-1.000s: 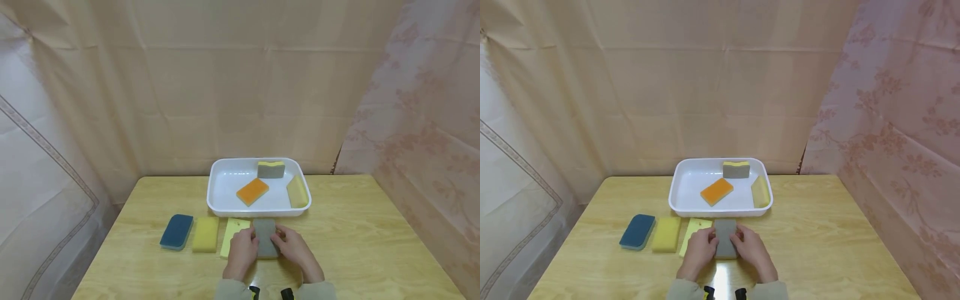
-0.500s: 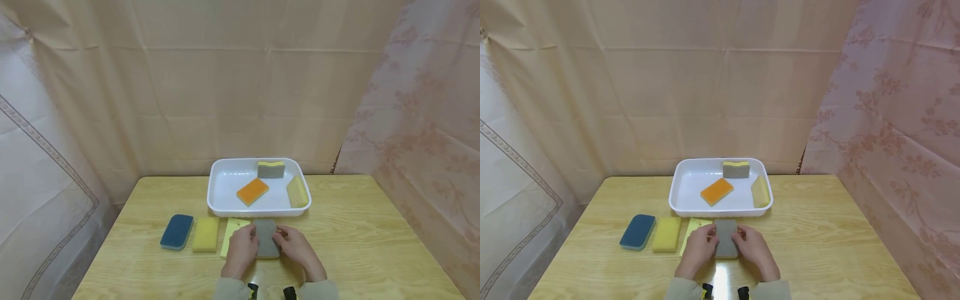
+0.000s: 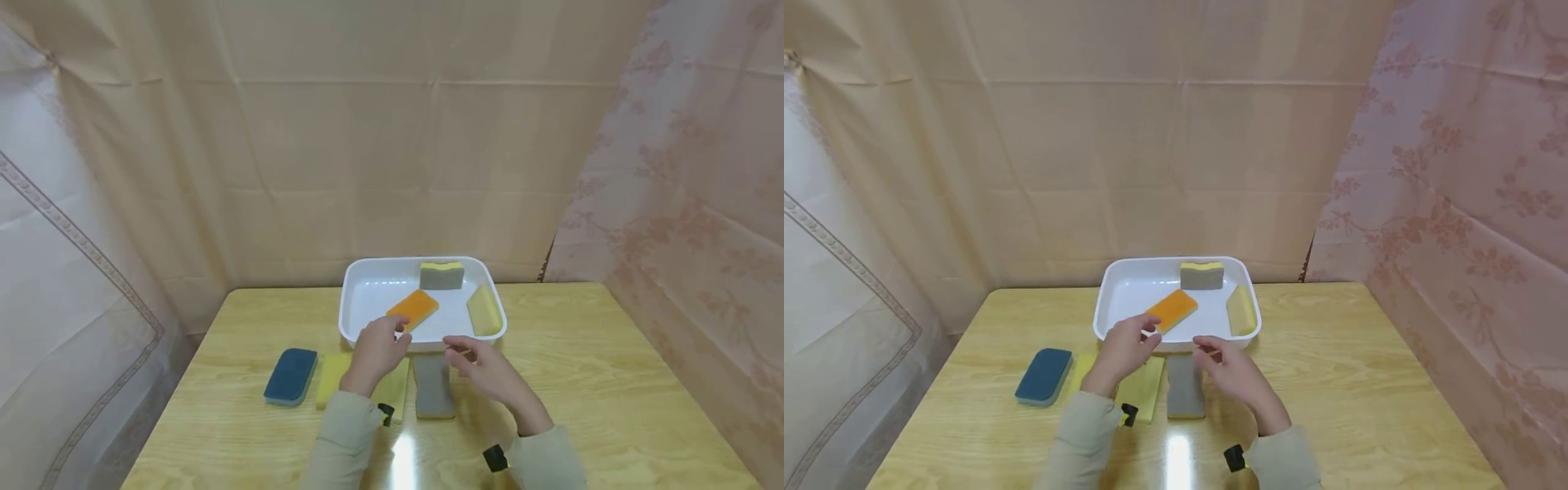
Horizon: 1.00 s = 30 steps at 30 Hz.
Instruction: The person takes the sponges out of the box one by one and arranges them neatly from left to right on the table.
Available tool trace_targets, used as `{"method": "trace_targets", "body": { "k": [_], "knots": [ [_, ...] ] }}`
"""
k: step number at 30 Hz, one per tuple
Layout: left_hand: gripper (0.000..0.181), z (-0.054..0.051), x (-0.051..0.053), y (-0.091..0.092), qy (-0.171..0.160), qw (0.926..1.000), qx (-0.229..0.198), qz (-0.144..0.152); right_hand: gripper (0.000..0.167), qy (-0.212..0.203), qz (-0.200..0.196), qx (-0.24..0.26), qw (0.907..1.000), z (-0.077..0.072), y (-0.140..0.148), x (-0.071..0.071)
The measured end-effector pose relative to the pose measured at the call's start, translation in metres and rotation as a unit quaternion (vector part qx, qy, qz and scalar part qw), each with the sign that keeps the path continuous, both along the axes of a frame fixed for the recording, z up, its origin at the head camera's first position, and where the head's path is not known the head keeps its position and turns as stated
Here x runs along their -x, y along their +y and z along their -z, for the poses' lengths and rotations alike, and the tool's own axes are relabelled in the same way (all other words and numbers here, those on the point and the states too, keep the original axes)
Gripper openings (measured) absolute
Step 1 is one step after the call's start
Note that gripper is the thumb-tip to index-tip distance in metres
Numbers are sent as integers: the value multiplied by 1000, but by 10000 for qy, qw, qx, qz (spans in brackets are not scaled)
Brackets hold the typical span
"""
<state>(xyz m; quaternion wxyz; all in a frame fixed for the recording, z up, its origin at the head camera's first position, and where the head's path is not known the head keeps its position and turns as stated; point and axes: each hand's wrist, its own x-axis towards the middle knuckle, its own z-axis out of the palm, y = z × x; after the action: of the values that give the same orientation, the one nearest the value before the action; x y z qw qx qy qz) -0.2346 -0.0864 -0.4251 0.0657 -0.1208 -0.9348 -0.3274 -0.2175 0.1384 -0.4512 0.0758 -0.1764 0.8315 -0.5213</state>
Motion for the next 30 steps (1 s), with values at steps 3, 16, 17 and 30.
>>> {"method": "trace_targets", "body": {
  "k": [3, 16, 17, 30],
  "knots": [
    [28, -11, 15, -3, -193, 9993, 274, 182, 45, -26, -1, -23, 10000, -8, 3, 13],
    [47, -26, 62, -13, -916, 9870, 1280, 319, 50, -339, -252, -414, 9982, -20, 3, 56],
    [51, -25, 64, -14, -952, 9856, 1365, 284, 50, -336, -279, -446, 9981, -21, 2, 58],
    [35, -11, 101, -21, -526, 9531, 2911, 633, 56, -674, -199, -733, 9948, -29, -11, 88]
  ]
}}
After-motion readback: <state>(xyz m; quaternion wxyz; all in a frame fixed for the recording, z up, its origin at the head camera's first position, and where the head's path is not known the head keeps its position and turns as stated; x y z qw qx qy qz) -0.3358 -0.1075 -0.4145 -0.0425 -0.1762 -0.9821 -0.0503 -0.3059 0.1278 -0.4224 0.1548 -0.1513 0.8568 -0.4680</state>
